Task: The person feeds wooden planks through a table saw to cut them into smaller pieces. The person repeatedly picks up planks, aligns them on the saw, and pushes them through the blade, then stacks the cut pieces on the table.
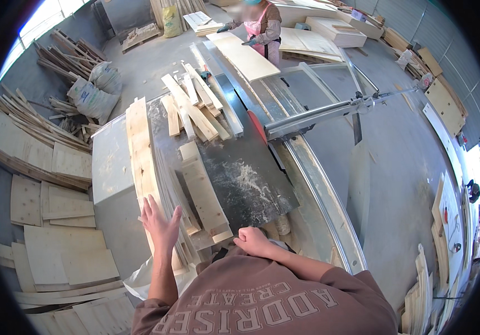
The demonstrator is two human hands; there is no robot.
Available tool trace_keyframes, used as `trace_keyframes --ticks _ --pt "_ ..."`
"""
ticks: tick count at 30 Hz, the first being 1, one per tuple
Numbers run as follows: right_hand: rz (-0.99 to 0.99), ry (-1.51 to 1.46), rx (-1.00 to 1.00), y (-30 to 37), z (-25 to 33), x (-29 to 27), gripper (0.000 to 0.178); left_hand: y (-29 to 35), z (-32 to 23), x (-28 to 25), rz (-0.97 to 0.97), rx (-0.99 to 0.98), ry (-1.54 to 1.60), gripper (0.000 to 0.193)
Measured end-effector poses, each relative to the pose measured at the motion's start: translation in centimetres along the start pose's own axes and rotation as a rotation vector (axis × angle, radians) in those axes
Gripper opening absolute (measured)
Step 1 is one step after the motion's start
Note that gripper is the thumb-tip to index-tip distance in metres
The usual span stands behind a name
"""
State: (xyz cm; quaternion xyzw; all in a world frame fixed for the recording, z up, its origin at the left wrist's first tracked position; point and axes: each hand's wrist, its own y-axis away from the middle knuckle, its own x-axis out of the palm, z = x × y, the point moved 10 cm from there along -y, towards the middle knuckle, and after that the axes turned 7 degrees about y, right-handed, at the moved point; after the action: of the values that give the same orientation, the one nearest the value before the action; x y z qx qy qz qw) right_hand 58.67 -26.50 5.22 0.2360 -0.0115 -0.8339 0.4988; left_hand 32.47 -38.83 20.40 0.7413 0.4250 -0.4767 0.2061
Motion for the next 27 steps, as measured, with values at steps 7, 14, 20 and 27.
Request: trace_keyframes --ticks 7,14,20,27 --pt "-0.03 0.058 -0.018 -0.3 -0.5 0.0 0.047 2.1 -5.5 3.7 0.211 0.129 0.167 0.102" --pt "-0.032 0.032 -0.019 -0.2 -0.5 -0.1 0.046 5.0 -8.4 10.9 0.539 0.215 0.002 0.104" --pt "-0.077 0.017 0.009 0.1 -1.4 -0.7 0.045 6.4 -8.2 14.0 0.73 0.132 -0.061 0.106" --pt "-0.109 -0.039 -0.009 0.1 -2.3 -0.9 0.048 6.8 -4.3 19.7 0.919 0.029 -0.144 0.102"
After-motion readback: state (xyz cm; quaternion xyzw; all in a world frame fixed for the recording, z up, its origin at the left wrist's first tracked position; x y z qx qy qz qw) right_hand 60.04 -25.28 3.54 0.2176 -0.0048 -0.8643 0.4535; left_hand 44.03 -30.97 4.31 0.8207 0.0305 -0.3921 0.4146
